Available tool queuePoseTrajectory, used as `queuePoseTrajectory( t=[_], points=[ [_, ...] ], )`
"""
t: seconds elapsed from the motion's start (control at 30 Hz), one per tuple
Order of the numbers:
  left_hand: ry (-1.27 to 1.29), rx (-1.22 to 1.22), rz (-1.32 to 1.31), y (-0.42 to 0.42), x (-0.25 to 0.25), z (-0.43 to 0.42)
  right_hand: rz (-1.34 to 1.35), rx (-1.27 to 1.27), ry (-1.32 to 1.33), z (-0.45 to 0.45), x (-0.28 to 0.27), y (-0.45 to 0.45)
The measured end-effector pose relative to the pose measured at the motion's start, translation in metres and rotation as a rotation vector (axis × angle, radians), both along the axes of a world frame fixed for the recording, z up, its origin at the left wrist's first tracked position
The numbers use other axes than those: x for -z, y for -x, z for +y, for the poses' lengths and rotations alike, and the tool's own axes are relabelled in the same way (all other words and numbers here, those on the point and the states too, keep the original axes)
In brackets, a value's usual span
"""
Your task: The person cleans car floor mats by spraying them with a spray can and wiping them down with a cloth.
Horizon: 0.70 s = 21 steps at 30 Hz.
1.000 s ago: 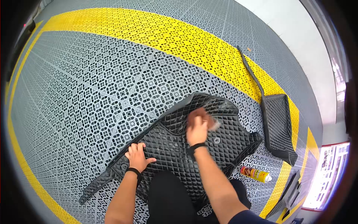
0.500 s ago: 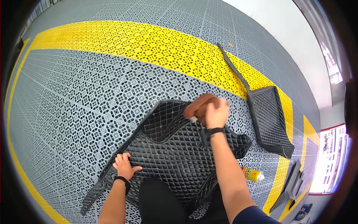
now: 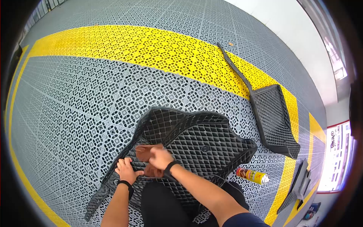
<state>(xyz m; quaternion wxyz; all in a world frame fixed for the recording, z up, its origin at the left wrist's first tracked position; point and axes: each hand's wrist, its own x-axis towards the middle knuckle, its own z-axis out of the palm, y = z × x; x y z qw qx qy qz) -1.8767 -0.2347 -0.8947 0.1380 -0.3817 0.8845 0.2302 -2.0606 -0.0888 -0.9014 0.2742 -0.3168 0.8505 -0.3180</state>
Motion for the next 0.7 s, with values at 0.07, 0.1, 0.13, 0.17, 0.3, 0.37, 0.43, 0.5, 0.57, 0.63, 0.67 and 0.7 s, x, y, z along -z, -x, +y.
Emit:
queuePoseTrajectory(
  t=[0.07, 0.1, 0.13, 0.17, 0.3, 0.37, 0.43, 0.5, 0.57, 0.63, 0.67, 0.7],
  points=[
    [-0.008, -0.017, 0.024, 0.0, 0.0, 0.0, 0.002, 0.275, 0.039, 0.023, -0.003, 0.035],
    [0.013, -0.011, 0.034, -0.001, 0.003, 0.0, 0.017, 0.434, -0.073, 0.032, -0.028, 0.061],
    [0.03, 0.0, 0.044, -0.003, 0.004, 0.002, 0.087, 0.604, -0.107, 0.049, -0.039, 0.092],
    [0.021, -0.002, 0.041, -0.002, 0.003, 0.002, 0.269, 0.814, -0.058, 0.073, -0.037, 0.124],
    [-0.005, -0.024, 0.04, -0.003, 0.005, 0.001, 0.55, 1.155, 0.358, 0.146, -0.097, 0.221],
    [-0.005, -0.026, 0.02, -0.001, 0.001, 0.004, 0.697, 1.095, 0.279, 0.142, -0.091, 0.213],
    [0.011, -0.019, 0.015, 0.001, 0.002, 0.002, 0.813, 0.839, 0.166, 0.108, -0.064, 0.176],
    [0.041, -0.005, 0.011, -0.002, 0.01, 0.004, 0.678, 0.629, -0.073, 0.067, -0.004, 0.104],
    [0.061, -0.009, -0.002, 0.0, 0.007, 0.004, 0.208, 0.508, -0.169, 0.023, -0.019, 0.021],
    [0.079, 0.005, 0.02, 0.0, 0.013, -0.001, -0.028, 0.052, -0.04, 0.028, 0.017, -0.048],
    [0.086, 0.016, 0.04, -0.006, 0.02, 0.002, -0.158, -0.115, -0.007, 0.039, 0.029, -0.088],
    [0.155, 0.01, 0.094, -0.014, 0.046, 0.002, -0.196, -0.111, -0.051, 0.044, 0.013, -0.081]
  ],
)
